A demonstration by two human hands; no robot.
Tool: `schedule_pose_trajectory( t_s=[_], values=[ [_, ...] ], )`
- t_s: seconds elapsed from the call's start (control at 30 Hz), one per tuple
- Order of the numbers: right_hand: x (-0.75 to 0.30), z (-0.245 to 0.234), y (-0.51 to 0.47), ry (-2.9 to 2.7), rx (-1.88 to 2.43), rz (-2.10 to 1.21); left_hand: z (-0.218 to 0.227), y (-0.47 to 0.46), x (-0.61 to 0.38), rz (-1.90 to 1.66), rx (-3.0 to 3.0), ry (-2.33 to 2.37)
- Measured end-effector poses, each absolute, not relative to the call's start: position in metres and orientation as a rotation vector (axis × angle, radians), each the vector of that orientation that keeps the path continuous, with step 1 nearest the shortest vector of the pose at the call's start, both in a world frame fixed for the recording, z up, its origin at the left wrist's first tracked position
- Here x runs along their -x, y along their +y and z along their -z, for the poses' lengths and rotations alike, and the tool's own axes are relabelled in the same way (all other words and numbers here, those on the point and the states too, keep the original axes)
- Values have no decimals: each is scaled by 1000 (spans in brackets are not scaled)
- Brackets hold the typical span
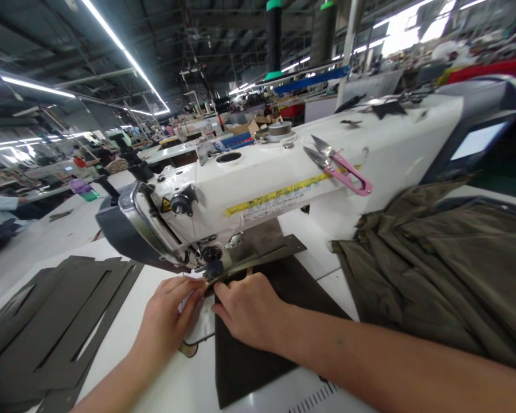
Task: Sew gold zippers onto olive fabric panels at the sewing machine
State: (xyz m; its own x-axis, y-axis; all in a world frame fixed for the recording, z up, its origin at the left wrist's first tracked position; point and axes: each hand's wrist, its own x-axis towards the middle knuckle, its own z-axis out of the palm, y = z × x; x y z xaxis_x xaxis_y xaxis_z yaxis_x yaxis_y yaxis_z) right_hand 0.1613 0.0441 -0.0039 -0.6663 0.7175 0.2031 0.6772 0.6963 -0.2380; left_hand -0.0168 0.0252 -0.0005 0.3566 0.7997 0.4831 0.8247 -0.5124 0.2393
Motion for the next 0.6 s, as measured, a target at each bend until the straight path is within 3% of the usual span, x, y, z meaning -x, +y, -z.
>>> schedule_pose_trajectory(
  t_s=[0.2,0.4,0.6],
  values=[
    [-167,8,42,-2650,972,-153,6,23,14,738,2543,-1298],
    [-167,12,46,-2405,867,125,6,20,11,607,2512,-1260],
    [-160,25,54,-2480,899,-91,6,15,8,473,2399,-1260]
  ],
)
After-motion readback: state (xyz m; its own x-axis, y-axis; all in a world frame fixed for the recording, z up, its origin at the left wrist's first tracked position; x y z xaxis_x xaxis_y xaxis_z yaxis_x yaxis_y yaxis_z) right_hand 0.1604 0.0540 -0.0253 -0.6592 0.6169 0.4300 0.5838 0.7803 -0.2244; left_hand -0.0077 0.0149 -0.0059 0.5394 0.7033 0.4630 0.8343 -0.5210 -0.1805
